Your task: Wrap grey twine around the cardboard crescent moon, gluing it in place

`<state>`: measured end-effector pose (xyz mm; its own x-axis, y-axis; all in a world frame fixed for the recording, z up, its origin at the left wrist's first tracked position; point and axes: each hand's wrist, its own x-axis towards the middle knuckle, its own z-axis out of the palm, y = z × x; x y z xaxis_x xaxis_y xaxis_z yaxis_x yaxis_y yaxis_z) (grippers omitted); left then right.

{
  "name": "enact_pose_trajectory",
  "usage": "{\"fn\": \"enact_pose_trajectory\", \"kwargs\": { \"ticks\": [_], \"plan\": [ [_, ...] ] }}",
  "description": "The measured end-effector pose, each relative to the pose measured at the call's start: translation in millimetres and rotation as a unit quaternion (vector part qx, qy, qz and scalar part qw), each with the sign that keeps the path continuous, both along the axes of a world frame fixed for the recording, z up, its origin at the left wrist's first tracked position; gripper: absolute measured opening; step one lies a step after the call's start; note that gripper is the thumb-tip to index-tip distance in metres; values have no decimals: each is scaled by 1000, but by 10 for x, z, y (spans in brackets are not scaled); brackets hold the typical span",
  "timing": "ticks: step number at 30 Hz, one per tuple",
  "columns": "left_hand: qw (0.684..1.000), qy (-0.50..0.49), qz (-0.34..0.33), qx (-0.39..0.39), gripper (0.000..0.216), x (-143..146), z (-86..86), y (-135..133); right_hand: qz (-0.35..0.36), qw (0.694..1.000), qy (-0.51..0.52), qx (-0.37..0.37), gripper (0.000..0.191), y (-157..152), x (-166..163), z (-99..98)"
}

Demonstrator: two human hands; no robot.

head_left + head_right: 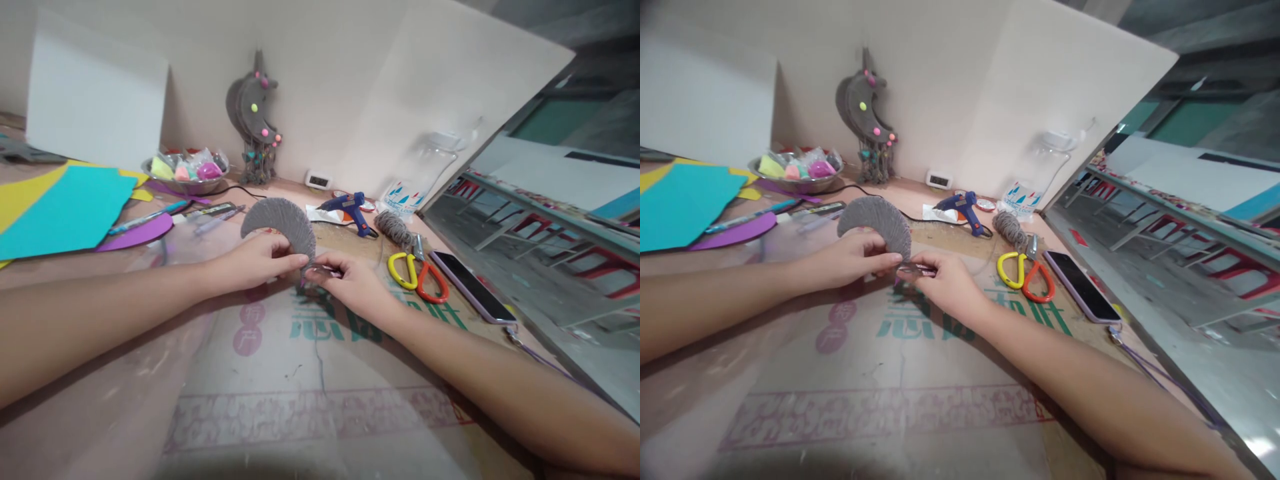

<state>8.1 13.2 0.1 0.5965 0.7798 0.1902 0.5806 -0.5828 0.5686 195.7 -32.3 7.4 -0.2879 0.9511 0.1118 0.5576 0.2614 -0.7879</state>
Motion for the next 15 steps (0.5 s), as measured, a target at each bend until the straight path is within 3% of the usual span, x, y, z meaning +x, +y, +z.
{"fn": "enact_pose_trajectory", "kwargs": {
  "ticks": [5, 12, 15],
  "plan": [
    [1000, -1, -11, 13, 49, 15, 7, -25, 3, 1000, 5, -25, 22, 7, 12, -51],
    [997, -36, -24, -57, 44, 13, 25, -53, 37, 998, 28, -39, 24, 8, 43, -64],
    [998, -28, -16, -51, 44, 13, 21, -43, 49, 997, 35, -42, 24, 18, 55, -81]
  ]
}}
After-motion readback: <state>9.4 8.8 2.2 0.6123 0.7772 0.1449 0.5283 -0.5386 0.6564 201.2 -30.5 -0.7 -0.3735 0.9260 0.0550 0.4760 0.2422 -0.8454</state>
